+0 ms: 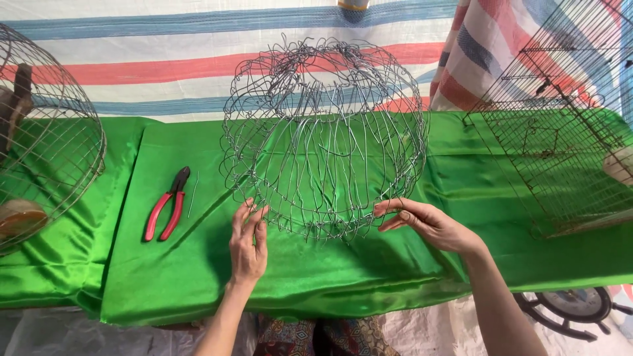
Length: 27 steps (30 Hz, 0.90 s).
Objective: The person assembles a spherical wire frame on a table, pressing and twisting wire ends together by hand around the rim and body of the frame, occasionally rotating the frame to reach new sections. Pliers lie on the table but the hands work the wires directly.
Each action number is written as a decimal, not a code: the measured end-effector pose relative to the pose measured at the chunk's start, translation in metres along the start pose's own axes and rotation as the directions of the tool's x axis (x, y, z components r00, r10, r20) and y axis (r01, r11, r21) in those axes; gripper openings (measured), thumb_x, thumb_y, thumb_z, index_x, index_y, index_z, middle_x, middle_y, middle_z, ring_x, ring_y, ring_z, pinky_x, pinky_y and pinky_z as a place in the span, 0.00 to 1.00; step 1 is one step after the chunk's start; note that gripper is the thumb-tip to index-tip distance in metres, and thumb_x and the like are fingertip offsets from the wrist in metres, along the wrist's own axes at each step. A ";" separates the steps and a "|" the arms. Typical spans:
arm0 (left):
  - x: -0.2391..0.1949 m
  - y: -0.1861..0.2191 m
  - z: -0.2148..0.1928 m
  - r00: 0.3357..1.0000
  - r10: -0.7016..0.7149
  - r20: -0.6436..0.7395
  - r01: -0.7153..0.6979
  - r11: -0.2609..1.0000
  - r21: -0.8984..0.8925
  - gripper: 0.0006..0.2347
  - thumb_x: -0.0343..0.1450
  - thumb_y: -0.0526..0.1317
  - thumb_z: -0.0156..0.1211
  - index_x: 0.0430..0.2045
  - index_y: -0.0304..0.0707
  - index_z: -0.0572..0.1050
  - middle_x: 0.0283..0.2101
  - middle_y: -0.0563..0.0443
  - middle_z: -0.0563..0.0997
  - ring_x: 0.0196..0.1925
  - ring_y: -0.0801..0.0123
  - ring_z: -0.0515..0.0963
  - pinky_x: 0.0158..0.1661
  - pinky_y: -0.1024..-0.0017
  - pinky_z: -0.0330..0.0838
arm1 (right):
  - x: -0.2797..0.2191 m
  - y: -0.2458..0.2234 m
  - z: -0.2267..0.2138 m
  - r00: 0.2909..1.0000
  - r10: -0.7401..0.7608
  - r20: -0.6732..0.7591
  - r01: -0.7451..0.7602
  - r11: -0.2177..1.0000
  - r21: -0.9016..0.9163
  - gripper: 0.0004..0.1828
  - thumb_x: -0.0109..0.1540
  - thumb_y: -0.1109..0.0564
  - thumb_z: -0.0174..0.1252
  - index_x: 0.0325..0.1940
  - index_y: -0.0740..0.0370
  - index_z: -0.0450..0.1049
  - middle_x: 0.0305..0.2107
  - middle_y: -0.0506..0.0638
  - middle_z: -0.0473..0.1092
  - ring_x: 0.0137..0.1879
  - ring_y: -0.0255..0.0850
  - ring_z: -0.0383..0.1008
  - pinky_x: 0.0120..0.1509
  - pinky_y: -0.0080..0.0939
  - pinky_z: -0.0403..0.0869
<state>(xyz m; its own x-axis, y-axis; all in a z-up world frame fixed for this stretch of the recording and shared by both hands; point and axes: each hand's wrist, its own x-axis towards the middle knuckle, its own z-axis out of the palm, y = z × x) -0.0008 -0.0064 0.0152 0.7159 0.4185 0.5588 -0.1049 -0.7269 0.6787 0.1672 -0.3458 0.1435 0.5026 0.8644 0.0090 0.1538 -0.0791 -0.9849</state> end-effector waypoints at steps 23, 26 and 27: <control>-0.004 -0.015 0.006 0.998 0.057 -0.023 -0.057 0.998 0.009 0.14 0.80 0.43 0.39 0.44 0.40 0.76 0.60 0.41 0.72 0.64 0.44 0.74 0.59 0.53 0.71 | 0.003 0.003 -0.008 0.999 -0.009 0.036 0.022 0.933 -0.360 0.20 0.70 0.50 0.43 0.40 0.61 0.79 0.35 0.56 0.82 0.46 0.48 0.83 0.59 0.56 0.76; -0.002 -0.006 0.002 0.999 0.042 -0.022 -0.042 0.999 0.014 0.13 0.80 0.43 0.40 0.45 0.41 0.76 0.61 0.42 0.71 0.62 0.43 0.75 0.57 0.53 0.73 | 0.001 0.013 -0.009 0.999 -0.036 0.021 0.041 0.932 -0.361 0.20 0.70 0.50 0.43 0.40 0.61 0.79 0.33 0.56 0.81 0.44 0.48 0.83 0.57 0.55 0.76; -0.002 -0.008 0.001 0.999 0.043 -0.022 -0.042 0.999 0.015 0.13 0.80 0.43 0.40 0.45 0.41 0.76 0.61 0.42 0.71 0.62 0.43 0.75 0.57 0.53 0.73 | 0.003 0.012 -0.008 0.999 -0.037 0.022 0.042 0.932 -0.361 0.20 0.70 0.50 0.43 0.40 0.61 0.79 0.33 0.56 0.81 0.44 0.48 0.83 0.57 0.55 0.76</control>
<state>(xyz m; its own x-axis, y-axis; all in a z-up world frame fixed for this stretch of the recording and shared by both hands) -0.0002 -0.0021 0.0083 0.6954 0.3991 0.5977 -0.1247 -0.7520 0.6473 0.1779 -0.3479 0.1330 0.4781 0.8773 0.0415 0.4713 -0.2164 -0.8550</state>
